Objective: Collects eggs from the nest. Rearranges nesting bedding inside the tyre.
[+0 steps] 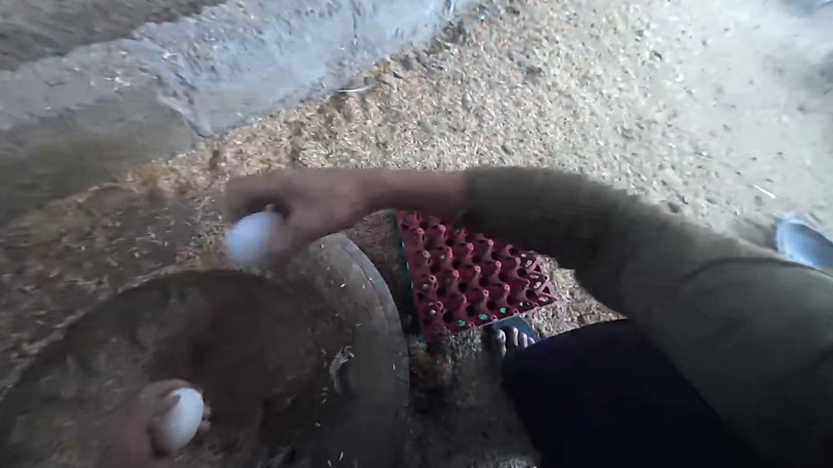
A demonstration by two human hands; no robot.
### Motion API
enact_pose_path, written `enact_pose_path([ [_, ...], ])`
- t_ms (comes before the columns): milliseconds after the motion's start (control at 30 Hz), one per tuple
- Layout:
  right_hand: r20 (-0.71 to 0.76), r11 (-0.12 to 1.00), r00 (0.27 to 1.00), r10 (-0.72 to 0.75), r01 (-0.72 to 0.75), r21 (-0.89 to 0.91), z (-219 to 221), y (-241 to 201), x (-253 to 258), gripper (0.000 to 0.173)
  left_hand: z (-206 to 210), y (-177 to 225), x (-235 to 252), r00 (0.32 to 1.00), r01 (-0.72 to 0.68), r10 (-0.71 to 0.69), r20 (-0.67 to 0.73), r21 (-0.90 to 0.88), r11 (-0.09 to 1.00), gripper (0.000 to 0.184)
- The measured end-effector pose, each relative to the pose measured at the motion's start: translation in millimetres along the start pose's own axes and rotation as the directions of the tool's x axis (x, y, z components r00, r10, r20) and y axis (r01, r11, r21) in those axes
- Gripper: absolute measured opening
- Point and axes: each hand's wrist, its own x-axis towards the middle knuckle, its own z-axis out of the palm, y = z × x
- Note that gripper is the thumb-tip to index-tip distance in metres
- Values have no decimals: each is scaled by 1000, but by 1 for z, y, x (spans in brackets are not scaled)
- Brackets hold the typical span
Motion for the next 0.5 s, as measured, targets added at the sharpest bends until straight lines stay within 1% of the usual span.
enact_pose_path([
  [33,42,988,998,46,-39,-153,-19,3,-24,41,-1,-4,-1,1000,22,-23,8,76,997,22],
  [67,72,951,991,109,-83,-297,-35,13,-48,42,-1,-6,-2,999,42,-45,11,156,987,31],
  [100,84,905,980,182,-133,-404,-45,28,-72,42,0,-2,-5,997,57,-67,32,258,964,39],
  [133,73,859,961,266,-202,-470,-53,47,-95,42,2,6,-9,994,54,-85,67,374,926,45],
  [167,36,818,936,351,-288,-498,-59,65,-114,42,5,17,-10,989,25,-91,115,484,875,49],
  [233,-74,740,872,484,-453,-498,-70,103,-139,47,10,43,-7,976,-74,-75,203,637,768,57],
  [300,-160,694,825,541,-546,-468,-77,131,-148,49,33,77,-9,964,-170,-40,264,721,672,64],
  [333,-179,686,814,552,-566,-458,-79,140,-149,50,49,95,-9,959,-208,-19,283,748,630,65],
  [400,-176,688,815,552,-564,-456,-80,154,-145,50,91,129,-7,948,-285,33,318,793,538,68],
  [500,-150,713,838,525,-529,-461,-80,164,-139,52,157,161,5,911,-409,133,390,811,418,68],
])
